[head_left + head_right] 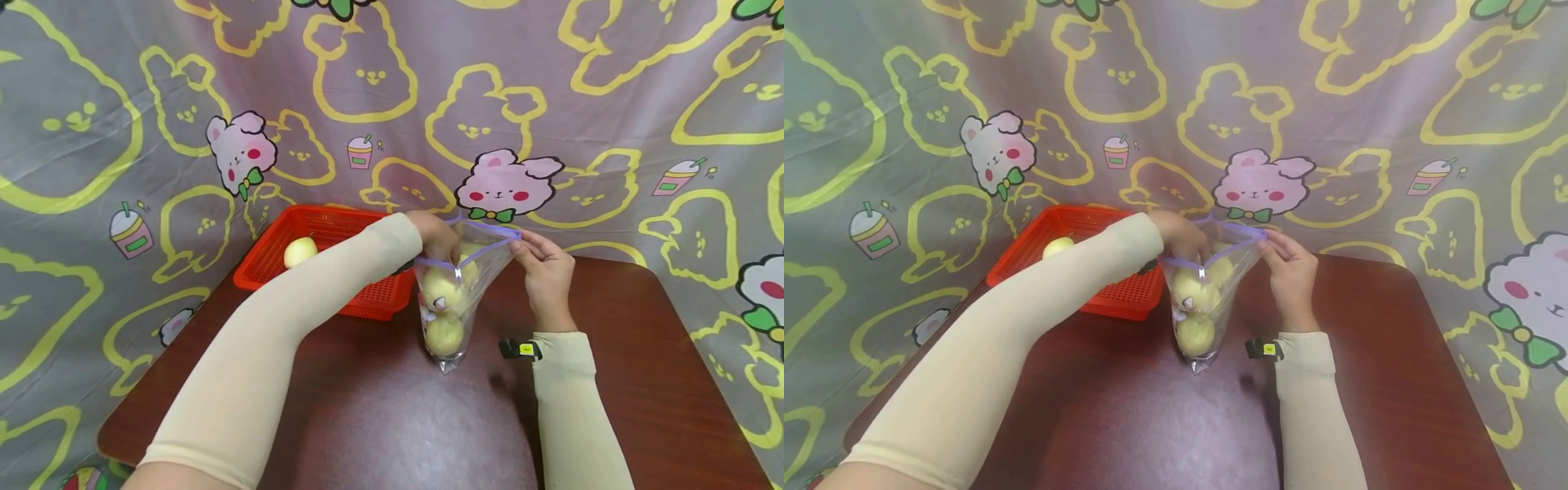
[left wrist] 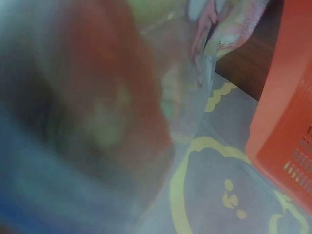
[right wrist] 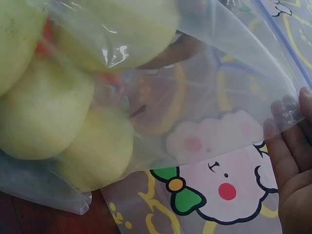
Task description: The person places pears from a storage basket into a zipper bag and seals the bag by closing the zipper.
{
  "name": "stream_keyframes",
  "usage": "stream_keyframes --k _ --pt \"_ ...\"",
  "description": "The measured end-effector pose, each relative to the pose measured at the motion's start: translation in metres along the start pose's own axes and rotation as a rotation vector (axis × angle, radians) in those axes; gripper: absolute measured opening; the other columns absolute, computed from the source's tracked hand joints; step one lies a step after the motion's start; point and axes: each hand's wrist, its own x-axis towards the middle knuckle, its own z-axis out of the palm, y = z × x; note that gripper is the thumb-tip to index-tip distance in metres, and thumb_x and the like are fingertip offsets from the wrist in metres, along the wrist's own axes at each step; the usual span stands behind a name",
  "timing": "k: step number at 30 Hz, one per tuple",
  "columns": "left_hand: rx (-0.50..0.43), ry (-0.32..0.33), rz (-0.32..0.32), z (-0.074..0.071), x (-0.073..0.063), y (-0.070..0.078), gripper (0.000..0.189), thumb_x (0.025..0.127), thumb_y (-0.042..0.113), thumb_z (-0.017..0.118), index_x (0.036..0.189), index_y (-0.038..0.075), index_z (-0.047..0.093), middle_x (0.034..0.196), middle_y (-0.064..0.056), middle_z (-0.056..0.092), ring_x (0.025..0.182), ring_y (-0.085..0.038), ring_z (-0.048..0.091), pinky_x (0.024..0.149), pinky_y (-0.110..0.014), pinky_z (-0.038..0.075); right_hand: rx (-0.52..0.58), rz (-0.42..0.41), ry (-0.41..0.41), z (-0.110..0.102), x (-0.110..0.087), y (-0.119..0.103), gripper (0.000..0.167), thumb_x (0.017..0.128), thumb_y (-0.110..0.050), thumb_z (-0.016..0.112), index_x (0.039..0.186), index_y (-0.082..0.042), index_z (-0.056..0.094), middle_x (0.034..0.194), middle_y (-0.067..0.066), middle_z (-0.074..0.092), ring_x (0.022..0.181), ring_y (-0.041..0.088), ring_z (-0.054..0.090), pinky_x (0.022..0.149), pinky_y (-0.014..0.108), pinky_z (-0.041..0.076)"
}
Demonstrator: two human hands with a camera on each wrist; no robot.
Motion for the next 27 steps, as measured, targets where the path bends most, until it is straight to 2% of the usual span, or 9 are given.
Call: stream_keyframes --k 2,6,10,13,15,20,22,25,27 --pt "0.006 -0.017 -0.031 0.000 0.000 0.001 0.048 0.088 0.058 0.061 0.131 0.037 0.061 0.127 0.012 0.056 0.106 -0.014 0.050 0.082 -0.031 0.045 0.004 0.004 -0.001 0.000 0.000 0.000 0.035 0.081 0.001 0.077 0.110 0.017 0.065 0.084 0.000 0.073 0.076 0.009 0.069 0.075 0.021 0.053" --pt "-0.011 -0.089 -0.050 -0.002 0.000 0.004 0.081 0.073 0.069 0.071 0.142 0.033 0.050 0.142 0.009 0.046 0.117 -0.014 0.042 0.096 -0.033 0.037 0.017 0.003 -0.006 -0.001 0.000 0.000 0.035 0.081 0.005 0.075 0.111 0.019 0.063 0.084 -0.001 0.073 0.076 0.009 0.069 0.075 0.021 0.053" --pt "0.006 -0.150 -0.071 -0.007 -0.003 0.006 0.096 0.068 0.066 0.077 0.150 0.033 0.038 0.152 0.007 0.034 0.125 -0.013 0.036 0.101 -0.032 0.034 0.022 -0.001 -0.010 0.000 -0.001 0.000 0.034 0.081 0.006 0.075 0.110 0.019 0.063 0.083 -0.001 0.073 0.075 0.009 0.069 0.075 0.022 0.053" --pt "0.035 -0.174 -0.112 -0.014 -0.008 0.007 0.103 0.064 0.068 0.078 0.151 0.038 0.032 0.157 0.007 0.026 0.129 -0.012 0.032 0.102 -0.032 0.033 0.022 -0.001 -0.010 0.000 -0.002 -0.001 0.031 0.081 0.008 0.074 0.109 0.017 0.065 0.083 -0.001 0.073 0.075 0.010 0.069 0.075 0.022 0.053" --pt "0.020 -0.189 -0.112 -0.020 -0.012 0.007 0.105 0.064 0.066 0.080 0.152 0.036 0.032 0.154 0.004 0.031 0.127 -0.014 0.036 0.100 -0.032 0.036 0.019 -0.005 -0.008 0.001 -0.002 -0.001 0.029 0.081 0.009 0.073 0.108 0.015 0.066 0.082 -0.001 0.073 0.075 0.010 0.069 0.075 0.022 0.053" --pt "-0.125 -0.246 -0.097 -0.033 -0.020 0.005 0.103 0.067 0.054 0.084 0.152 0.027 0.033 0.141 0.003 0.043 0.112 -0.015 0.047 0.086 -0.027 0.045 0.023 -0.019 -0.011 0.002 -0.002 -0.002 0.030 0.082 0.008 0.072 0.109 0.018 0.065 0.083 -0.001 0.073 0.075 0.010 0.069 0.075 0.023 0.054" --pt "-0.152 -0.260 -0.099 -0.036 -0.022 0.005 0.100 0.067 0.053 0.085 0.150 0.026 0.037 0.138 0.004 0.045 0.110 -0.014 0.048 0.084 -0.026 0.045 0.024 -0.020 -0.013 0.002 -0.002 -0.003 0.029 0.083 0.008 0.072 0.109 0.017 0.065 0.083 -0.001 0.073 0.075 0.010 0.069 0.074 0.023 0.054" --pt "-0.121 -0.258 -0.075 -0.036 -0.022 0.007 0.091 0.066 0.053 0.086 0.143 0.025 0.046 0.132 0.002 0.050 0.109 -0.015 0.048 0.082 -0.027 0.046 0.018 -0.019 -0.013 0.002 -0.002 -0.003 0.030 0.083 0.007 0.072 0.109 0.018 0.064 0.084 0.001 0.073 0.076 0.010 0.069 0.074 0.023 0.054" --pt "-0.061 -0.235 -0.076 -0.035 -0.020 0.009 0.095 0.064 0.058 0.084 0.145 0.028 0.045 0.138 0.002 0.047 0.117 -0.016 0.045 0.090 -0.029 0.044 0.018 -0.017 -0.010 0.002 -0.001 -0.004 0.029 0.083 0.006 0.073 0.109 0.017 0.065 0.084 0.002 0.073 0.076 0.010 0.069 0.074 0.023 0.054"
